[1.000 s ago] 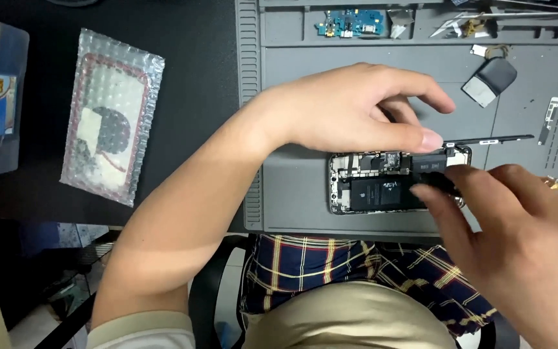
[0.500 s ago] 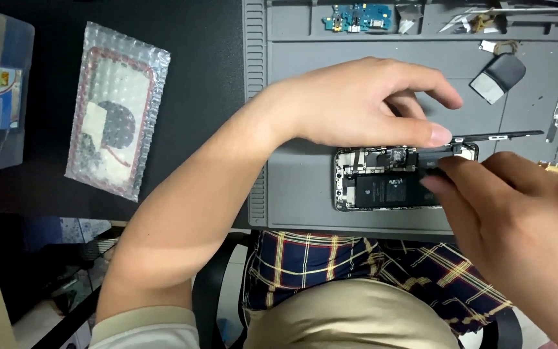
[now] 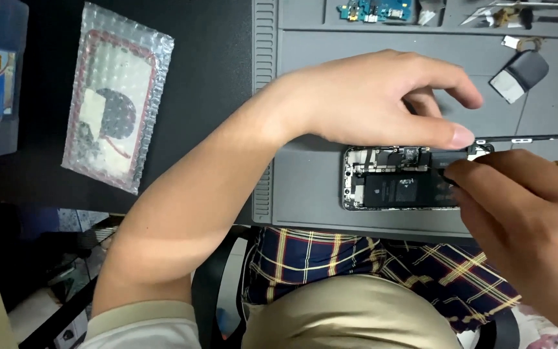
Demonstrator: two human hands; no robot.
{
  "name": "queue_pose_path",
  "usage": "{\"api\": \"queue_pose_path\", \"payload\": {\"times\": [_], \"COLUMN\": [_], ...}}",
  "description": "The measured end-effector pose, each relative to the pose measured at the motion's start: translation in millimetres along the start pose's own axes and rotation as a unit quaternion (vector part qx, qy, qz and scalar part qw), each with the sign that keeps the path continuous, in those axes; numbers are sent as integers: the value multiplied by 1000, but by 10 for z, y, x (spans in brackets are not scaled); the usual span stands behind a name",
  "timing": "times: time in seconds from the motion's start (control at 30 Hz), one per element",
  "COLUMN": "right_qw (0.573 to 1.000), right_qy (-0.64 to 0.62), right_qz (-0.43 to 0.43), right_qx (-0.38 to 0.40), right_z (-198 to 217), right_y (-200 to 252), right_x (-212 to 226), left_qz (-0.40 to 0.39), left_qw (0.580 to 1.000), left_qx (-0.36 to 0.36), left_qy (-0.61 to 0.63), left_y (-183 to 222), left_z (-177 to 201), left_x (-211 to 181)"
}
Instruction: Disassembling a smartphone by removing internal components like screws and connectors using specialized tools.
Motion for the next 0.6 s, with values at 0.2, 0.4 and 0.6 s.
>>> {"api": "queue_pose_path", "payload": {"times": [0.2,0.4,0.6], "right_qw": [998,997,996], "right_qy": [-22,-60,-76], "right_qz": [-58,-43,-44], "right_qx": [11,16,14], "right_z": [-16,-21,-42], "right_y": [13,-3,10], "right_x": [-16,-26,-27], "left_qz": [1,17,0], "left_qw": [1000,1000,1000], "left_qx": [-3,0,-4], "left_qy": [-13,-5,-7], "left_y": [16,16,14], "left_z": [20,22,11], "left_x": [-4,-16,0]}}
Point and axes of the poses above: each hand's wrist, its own y-axis away from the middle knuckle, its own z-axis out of the back of the hand, x = y × z, the point moved 5 cm from there along -y, towards the middle knuckle, and after that the axes turned 7 degrees about -y, right-handed, at the moved point
